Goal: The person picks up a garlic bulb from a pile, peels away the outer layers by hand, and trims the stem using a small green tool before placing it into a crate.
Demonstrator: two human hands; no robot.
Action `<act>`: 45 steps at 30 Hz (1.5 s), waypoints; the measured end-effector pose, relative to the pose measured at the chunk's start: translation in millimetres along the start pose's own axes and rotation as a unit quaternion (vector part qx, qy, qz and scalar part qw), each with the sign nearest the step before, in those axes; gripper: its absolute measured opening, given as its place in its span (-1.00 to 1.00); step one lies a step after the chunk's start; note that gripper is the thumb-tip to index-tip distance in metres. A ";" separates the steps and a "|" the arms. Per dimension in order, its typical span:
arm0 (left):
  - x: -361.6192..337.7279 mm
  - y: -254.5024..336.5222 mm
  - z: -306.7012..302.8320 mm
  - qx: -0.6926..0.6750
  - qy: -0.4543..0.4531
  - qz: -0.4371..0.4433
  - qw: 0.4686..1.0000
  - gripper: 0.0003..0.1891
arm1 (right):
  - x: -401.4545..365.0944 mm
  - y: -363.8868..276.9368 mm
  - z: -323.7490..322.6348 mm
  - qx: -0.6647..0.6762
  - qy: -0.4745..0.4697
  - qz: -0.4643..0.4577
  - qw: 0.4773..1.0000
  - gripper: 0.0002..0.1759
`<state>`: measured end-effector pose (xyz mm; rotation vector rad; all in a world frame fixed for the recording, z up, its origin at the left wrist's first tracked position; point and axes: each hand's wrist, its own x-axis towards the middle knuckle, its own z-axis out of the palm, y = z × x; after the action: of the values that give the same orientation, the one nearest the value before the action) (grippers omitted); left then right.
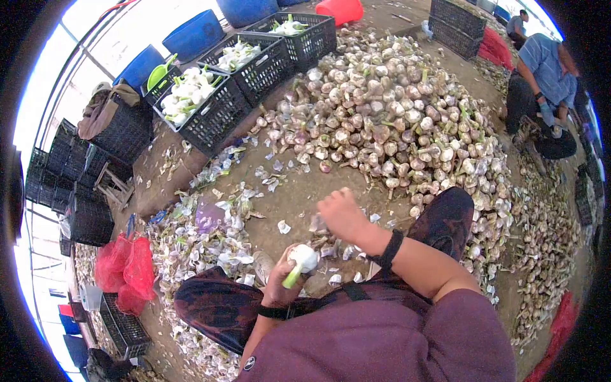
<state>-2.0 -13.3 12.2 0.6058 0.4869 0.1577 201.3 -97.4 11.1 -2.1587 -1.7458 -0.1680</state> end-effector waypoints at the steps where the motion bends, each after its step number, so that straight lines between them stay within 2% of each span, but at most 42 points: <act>1: -0.9 -2.7 -4.5 -0.018 0.011 0.005 1.000 -0.48 | -5.1 4.7 4.5 0.016 -0.028 0.042 0.999 -0.88; 2: -0.1 -4.9 -8.7 -0.037 0.024 0.011 0.999 -0.49 | -9.4 7.1 9.4 0.032 -0.056 0.084 0.994 -0.85; 3: 3.1 -7.9 -12.6 -0.028 0.025 0.037 0.999 -0.51 | -9.0 2.0 4.6 0.136 -0.077 0.100 0.983 -0.82; 5: 5.7 -9.2 -11.7 -0.040 0.054 0.046 0.997 -0.53 | -3.8 -16.9 -17.4 0.338 -0.116 0.128 0.925 -0.75; 8: 8.6 -7.6 -8.3 -0.058 0.050 0.059 0.995 -0.56 | 1.1 -45.4 -39.0 0.361 -0.026 0.083 0.928 -0.79; 9: 9.3 -7.3 -6.1 -0.065 0.041 0.063 0.995 -0.56 | 2.0 -47.1 -30.2 0.320 0.031 0.020 0.947 -0.84; 10: 10.2 -7.0 -3.7 -0.072 0.031 0.066 0.995 -0.57 | -0.2 -46.8 -26.6 0.300 0.029 0.010 0.953 -0.84; 13: 9.0 -4.5 5.1 -0.051 0.076 0.063 0.994 -0.57 | -3.7 -47.6 -18.8 0.252 0.028 -0.021 0.967 -0.83; 16: 7.4 -5.5 -6.5 -0.089 0.037 0.054 0.994 -0.64 | -7.0 -47.0 -10.0 0.219 0.047 -0.051 0.973 -0.79; 18: 7.6 -6.0 -2.5 -0.093 0.070 0.045 0.992 -0.65 | -6.1 -46.6 -10.7 0.198 0.062 -0.073 0.976 -0.78; 19: 7.4 -5.1 0.0 -0.095 0.087 0.041 0.991 -0.66 | -5.1 -46.1 -12.9 0.200 0.052 -0.079 0.975 -0.79; 22: 7.1 -0.4 0.9 -0.062 0.064 0.030 0.996 -0.66 | 1.2 -40.0 -17.6 0.191 0.031 -0.077 0.978 -0.81; 24: 12.1 -24.5 -36.6 0.160 0.039 0.091 0.982 -0.58 | 4.8 -28.6 -10.6 0.160 0.031 -0.046 0.986 -0.81; 26: 9.1 -23.5 -36.1 0.168 0.033 0.079 0.982 -0.58 | 3.5 -16.8 -1.5 0.085 -0.004 -0.023 0.996 -0.80; 28: -4.5 4.0 2.9 -0.038 0.047 -0.003 0.998 -0.62 | -2.3 -11.5 1.1 0.032 -0.052 0.005 0.998 -0.80; 30: -1.6 1.4 -0.8 0.010 0.055 0.027 0.998 -0.57 | -5.1 -13.9 -2.8 -0.001 -0.114 0.033 0.993 -0.81; 33: 5.1 -3.0 -1.0 0.086 0.078 0.100 0.988 -0.51 | 1.7 -17.4 -22.8 0.120 -0.343 0.101 0.926 -0.79; 34: 7.6 -3.8 -0.5 0.112 0.087 0.128 0.981 -0.49 | 0.3 -18.0 -21.3 0.163 -0.294 0.113 0.935 -0.78; 36: 8.7 -3.3 -1.3 0.143 0.110 0.123 0.976 -0.45 | -6.7 -21.5 -16.4 0.248 -0.192 0.135 0.940 -0.76; 39: 9.9 0.6 3.8 0.250 0.139 0.155 0.946 -0.42 | -8.4 -26.9 -11.9 0.371 -0.073 0.109 0.919 -0.65; 41: 12.7 1.9 9.4 0.347 0.160 0.209 0.900 -0.40 | -3.7 -44.0 -20.5 0.478 -0.098 0.104 0.867 -0.58; 42: 12.7 3.3 11.4 0.400 0.173 0.199 0.878 -0.34 | -2.2 -50.4 -24.1 0.524 -0.106 0.099 0.840 -0.54; 44: 21.6 -15.9 -13.5 0.445 0.168 0.224 0.851 -0.28 | -13.4 -53.1 16.4 0.476 -0.082 0.040 0.875 -0.45; 45: 24.2 -16.2 -9.0 0.388 0.148 0.244 0.876 -0.26 | -10.3 -52.0 15.7 0.486 -0.113 0.083 0.863 -0.48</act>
<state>14.8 -15.1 -13.0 1.5115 0.6900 0.5560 146.8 -92.5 3.7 -1.5494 -1.2768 0.8603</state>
